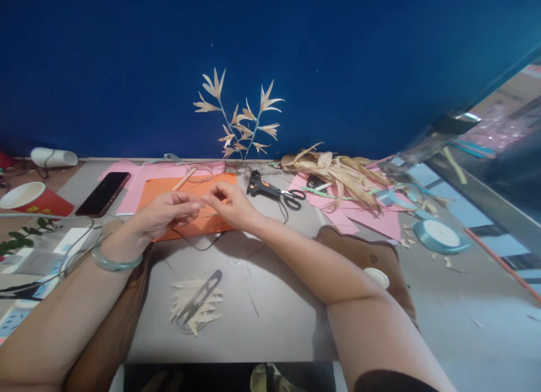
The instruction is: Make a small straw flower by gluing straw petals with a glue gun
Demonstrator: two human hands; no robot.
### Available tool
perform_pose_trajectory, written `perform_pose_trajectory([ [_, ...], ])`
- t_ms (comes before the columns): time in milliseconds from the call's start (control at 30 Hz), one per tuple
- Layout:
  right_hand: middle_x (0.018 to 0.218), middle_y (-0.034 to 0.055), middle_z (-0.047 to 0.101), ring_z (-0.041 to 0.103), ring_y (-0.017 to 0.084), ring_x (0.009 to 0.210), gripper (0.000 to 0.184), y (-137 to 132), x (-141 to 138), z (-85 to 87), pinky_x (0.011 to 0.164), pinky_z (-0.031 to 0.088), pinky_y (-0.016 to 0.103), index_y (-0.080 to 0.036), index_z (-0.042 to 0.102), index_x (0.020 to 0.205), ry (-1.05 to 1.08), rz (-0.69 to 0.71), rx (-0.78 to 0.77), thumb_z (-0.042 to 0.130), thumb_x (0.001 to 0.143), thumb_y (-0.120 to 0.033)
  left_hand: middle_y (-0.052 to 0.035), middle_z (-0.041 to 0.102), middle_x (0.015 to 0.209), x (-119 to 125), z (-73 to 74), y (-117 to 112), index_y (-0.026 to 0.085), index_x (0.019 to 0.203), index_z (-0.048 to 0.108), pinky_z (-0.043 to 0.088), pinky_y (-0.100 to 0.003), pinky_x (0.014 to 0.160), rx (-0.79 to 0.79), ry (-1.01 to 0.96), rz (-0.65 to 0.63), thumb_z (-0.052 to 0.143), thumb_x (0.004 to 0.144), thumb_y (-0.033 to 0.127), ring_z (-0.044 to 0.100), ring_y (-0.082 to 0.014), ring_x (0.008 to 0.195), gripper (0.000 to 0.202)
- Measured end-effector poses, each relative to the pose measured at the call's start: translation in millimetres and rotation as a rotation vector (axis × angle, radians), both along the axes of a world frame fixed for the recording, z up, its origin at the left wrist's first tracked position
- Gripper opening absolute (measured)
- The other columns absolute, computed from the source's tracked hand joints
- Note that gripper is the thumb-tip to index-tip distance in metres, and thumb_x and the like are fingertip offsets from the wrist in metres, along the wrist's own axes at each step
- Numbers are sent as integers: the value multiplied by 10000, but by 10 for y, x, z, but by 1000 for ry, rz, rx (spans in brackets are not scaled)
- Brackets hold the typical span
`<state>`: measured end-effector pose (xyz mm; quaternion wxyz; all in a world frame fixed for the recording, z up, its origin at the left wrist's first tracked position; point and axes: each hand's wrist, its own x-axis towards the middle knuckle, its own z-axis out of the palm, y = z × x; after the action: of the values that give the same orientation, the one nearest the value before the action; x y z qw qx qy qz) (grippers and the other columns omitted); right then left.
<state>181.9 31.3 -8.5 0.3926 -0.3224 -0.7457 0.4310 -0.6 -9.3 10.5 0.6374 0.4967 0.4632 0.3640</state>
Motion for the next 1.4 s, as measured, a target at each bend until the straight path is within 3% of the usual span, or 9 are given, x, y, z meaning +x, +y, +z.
perform_pose_trajectory([
  [233,714,2,574,502,114,664,275,-37,-2,14,644,401,251,-159,550,742,4,-34,51,578,848,-411,52,500,502,21,15,-10,136,700,634,284,-180,417,-68,3,-14,810,595,311,417,-47,436,270],
  [500,701,1,556,487,114,655,293,-22,-6,4,634,407,249,-162,548,737,29,-63,64,590,843,-432,26,565,556,21,-10,-13,139,694,656,324,-193,435,-87,46,-25,792,599,279,458,-62,458,217],
  [667,690,-2,556,499,112,647,269,-16,8,20,641,410,251,-159,545,726,36,-17,65,601,838,-397,16,583,621,30,36,-48,127,775,682,388,-205,499,-87,129,-75,775,614,284,479,-72,520,243],
  [800,694,-1,568,505,111,652,261,-16,39,67,646,412,250,-155,561,724,21,44,76,617,830,-386,28,534,584,33,22,-59,126,709,649,341,-186,467,-38,194,-113,735,661,308,439,-62,500,208],
  [933,706,13,616,544,117,670,264,-22,57,88,665,427,253,-152,580,731,-20,105,72,605,842,-390,35,523,550,41,-11,-34,137,664,610,363,-191,465,-38,134,-45,742,647,300,459,-65,479,210],
  [1067,719,19,630,553,123,673,245,-12,54,63,659,431,256,-153,584,740,-45,75,101,602,844,-374,23,566,566,32,-16,-8,138,664,624,379,-183,456,-33,98,30,776,626,293,481,-61,473,220],
  [1400,708,13,625,541,118,661,280,9,51,36,644,428,252,-158,580,732,-12,38,97,620,833,-417,-36,662,658,-3,43,-24,131,737,697,455,-207,523,-128,-59,-13,742,663,262,529,-75,507,157],
])
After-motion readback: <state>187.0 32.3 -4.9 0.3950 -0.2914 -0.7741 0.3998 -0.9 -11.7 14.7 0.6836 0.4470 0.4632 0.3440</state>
